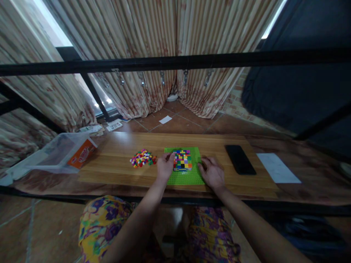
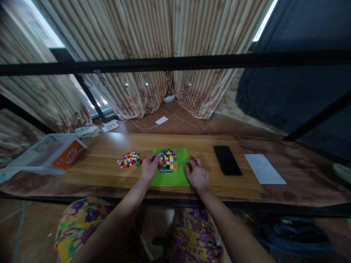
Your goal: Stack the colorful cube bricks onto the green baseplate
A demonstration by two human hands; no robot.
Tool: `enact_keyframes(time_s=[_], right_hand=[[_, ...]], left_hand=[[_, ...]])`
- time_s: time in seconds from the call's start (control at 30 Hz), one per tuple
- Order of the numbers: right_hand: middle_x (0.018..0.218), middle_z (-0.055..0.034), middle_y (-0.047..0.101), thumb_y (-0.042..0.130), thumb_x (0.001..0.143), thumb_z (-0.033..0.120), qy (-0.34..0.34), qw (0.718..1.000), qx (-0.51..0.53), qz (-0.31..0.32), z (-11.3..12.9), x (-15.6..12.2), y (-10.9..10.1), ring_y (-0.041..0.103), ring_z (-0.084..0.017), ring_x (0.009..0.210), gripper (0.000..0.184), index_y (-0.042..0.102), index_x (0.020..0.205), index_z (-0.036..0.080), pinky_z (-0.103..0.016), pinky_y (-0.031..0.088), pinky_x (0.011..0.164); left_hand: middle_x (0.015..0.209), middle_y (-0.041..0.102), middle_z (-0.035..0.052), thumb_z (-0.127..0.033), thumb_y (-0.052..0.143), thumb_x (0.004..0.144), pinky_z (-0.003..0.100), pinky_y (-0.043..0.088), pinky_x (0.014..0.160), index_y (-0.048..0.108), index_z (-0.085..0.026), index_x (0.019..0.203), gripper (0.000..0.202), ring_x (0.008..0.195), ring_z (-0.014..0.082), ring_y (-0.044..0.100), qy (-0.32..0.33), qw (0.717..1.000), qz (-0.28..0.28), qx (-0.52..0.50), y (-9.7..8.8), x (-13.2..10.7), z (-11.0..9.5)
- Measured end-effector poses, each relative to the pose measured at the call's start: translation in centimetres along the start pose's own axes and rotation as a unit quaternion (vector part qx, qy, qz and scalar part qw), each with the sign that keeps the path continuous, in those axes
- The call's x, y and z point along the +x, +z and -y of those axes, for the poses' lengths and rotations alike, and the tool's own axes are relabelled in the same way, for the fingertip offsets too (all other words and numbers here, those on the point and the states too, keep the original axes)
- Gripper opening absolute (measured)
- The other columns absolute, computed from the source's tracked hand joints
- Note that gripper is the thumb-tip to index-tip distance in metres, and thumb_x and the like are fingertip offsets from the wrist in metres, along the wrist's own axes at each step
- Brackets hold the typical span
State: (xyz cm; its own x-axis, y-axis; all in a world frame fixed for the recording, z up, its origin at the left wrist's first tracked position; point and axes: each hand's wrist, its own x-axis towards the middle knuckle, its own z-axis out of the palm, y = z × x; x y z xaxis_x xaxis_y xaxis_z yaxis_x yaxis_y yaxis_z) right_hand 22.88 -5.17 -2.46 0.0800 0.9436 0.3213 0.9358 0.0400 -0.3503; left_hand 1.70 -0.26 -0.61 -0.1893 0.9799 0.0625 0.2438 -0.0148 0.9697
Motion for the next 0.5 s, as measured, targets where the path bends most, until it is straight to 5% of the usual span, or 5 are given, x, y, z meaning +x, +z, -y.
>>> enact_keyframes(time_s=[0.5], right_hand=[[0.112,-0.0063,0.061,0.048,0.091,0.04,0.004,1.0,-0.007,-0.001,-0.2,-0.1,0.3,0.06,-0.021,0.095,0.03,0.065,0.112,0.026,-0.033,0.048,0.081]], left_hand=[[0.081,0.073,0.0059,-0.034,0.065,0.077,0.025,0.052,0.066,0.071,-0.014,0.085,0.023,0.072,0.0152,0.066,-0.028,0.998,-0.027,-0.052,1.0,0.5,1.4]])
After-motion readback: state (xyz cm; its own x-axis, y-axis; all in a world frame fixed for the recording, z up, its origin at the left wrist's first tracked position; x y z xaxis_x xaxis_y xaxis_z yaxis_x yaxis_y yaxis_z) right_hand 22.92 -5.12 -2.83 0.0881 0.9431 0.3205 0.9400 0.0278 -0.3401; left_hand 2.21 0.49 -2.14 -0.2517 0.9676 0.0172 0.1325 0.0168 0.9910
